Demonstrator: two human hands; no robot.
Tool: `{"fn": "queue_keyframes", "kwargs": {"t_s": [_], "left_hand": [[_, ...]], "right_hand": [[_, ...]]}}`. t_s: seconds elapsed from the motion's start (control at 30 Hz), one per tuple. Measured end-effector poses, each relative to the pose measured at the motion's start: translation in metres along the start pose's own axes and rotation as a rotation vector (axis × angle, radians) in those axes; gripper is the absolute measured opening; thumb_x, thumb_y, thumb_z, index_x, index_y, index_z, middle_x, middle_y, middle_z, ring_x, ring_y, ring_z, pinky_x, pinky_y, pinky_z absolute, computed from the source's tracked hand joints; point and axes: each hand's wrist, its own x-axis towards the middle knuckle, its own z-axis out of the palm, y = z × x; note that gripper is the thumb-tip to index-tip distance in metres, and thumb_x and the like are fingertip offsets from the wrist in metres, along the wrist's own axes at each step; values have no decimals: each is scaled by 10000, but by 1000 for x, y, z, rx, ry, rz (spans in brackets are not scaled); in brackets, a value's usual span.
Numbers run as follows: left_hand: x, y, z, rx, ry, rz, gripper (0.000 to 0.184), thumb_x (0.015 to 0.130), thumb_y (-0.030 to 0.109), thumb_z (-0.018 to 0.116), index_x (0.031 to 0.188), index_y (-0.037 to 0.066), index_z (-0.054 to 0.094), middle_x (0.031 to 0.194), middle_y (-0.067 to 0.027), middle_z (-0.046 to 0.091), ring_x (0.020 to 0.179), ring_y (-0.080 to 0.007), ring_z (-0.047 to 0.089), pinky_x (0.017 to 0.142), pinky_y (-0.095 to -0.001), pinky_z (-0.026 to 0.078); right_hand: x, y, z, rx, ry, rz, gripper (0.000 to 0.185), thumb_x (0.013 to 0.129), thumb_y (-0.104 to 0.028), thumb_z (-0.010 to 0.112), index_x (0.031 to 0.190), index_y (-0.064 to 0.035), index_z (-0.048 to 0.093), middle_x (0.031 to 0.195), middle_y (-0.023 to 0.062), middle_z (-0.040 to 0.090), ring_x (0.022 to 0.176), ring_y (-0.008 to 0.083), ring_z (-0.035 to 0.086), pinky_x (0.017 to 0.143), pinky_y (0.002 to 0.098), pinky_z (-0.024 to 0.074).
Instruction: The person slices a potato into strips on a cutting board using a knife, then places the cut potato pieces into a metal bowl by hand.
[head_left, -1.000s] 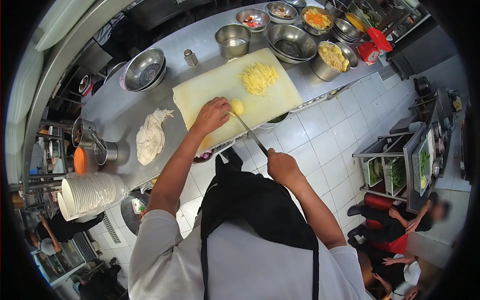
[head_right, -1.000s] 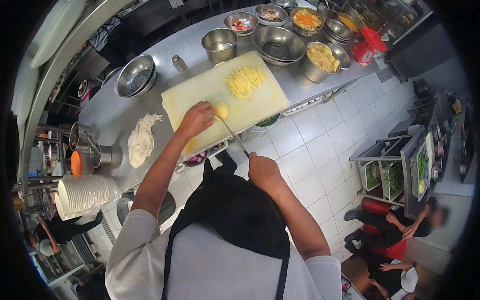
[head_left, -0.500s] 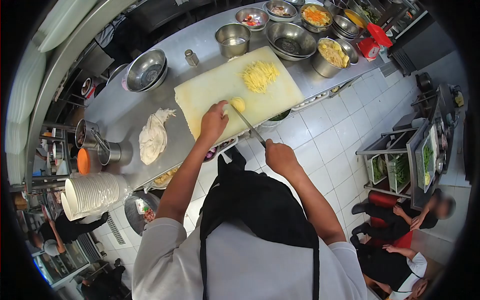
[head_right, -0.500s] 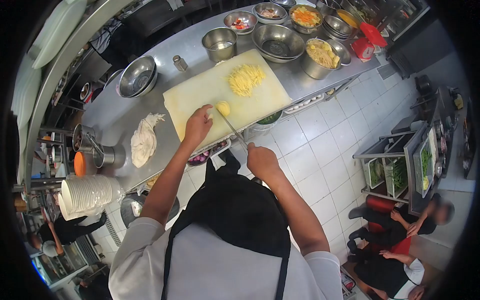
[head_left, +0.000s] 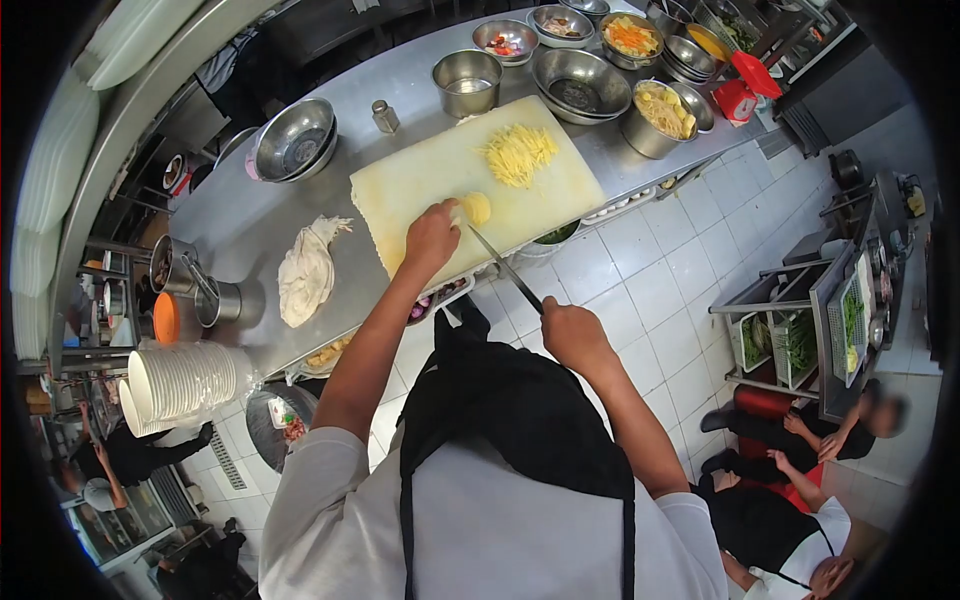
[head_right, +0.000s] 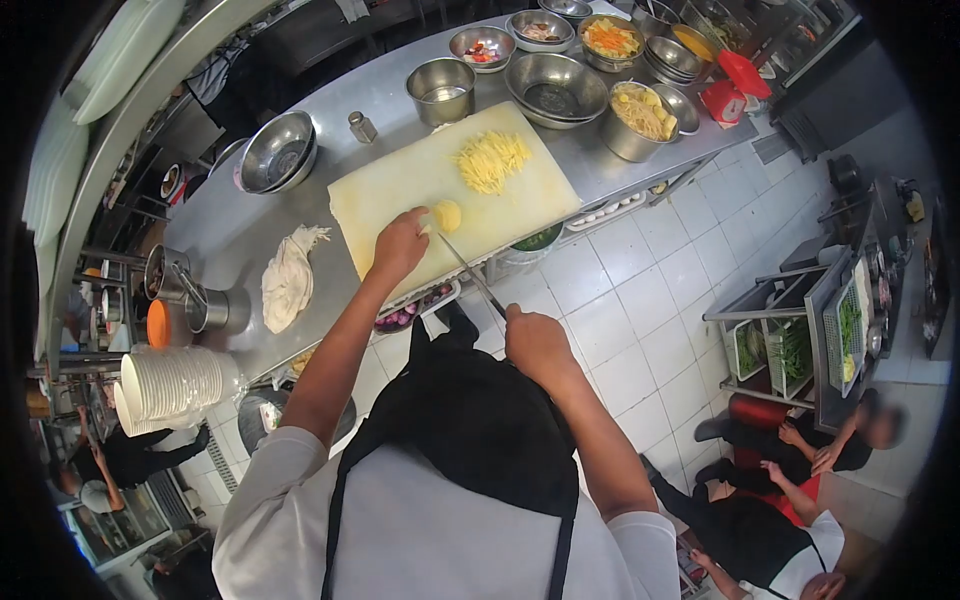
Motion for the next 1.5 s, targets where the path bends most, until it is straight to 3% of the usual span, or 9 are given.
{"fn": "queue_keyframes", "kwargs": {"t_s": [0.07,0.17,0.27,0.37,0.7,0.97,1.23,1.5], "left_hand": [[-2,0,2,-105,-18,-140,377,856,108,729,1233,103,722,980,-176,732,924,-341,723,828,-464,583],[-7,-6,15,-227,-11,-206,306,877,133,759,1172,62,724,865,-153,739,786,-298,731,749,-421,587],[-15,-8,23,-471,46,-222,279,923,110,758,1171,-7,708,805,-106,730,667,-171,721,609,-319,570],[-16,-13,30,-658,93,-272,258,945,97,747,1153,-46,694,823,-105,729,668,-143,725,590,-289,585],[-9,-23,30,-947,66,-506,247,932,38,725,1142,-69,652,941,-154,727,725,-213,762,624,-297,639],[-11,-26,31,-1012,47,-529,246,952,39,717,1164,-55,635,978,-148,714,774,-231,767,676,-313,644],[-15,-28,35,-1071,86,-508,225,962,21,717,1154,-71,647,946,-140,715,738,-216,768,632,-297,637],[-15,-27,35,-1074,83,-519,240,962,15,697,1176,-81,644,965,-145,718,746,-220,772,645,-298,640]], "right_hand": [[-4,-1,1,25,-1,8,164,892,-45,588,1035,35,597,795,255,728,773,417,747,710,522,596],[0,-8,7,51,16,9,164,888,-37,584,1033,38,596,797,261,727,777,420,747,716,523,597],[9,-16,19,59,31,15,163,884,-30,579,1030,40,596,797,260,727,777,420,748,712,521,598],[11,-22,24,50,39,6,159,881,-25,576,1026,38,597,796,257,728,777,415,751,700,514,600],[9,-31,23,27,51,-12,144,866,-12,587,1002,37,590,786,250,726,762,415,748,677,505,599],[5,-36,17,85,69,-15,140,861,-3,591,994,38,575,774,250,721,757,421,745,676,515,594],[9,-43,21,75,48,1,137,875,-22,591,1000,36,578,767,244,721,750,419,747,677,508,604],[14,-53,21,14,80,-17,109,876,-27,597,975,17,579,750,215,727,708,361,761,610,454,610]]}}
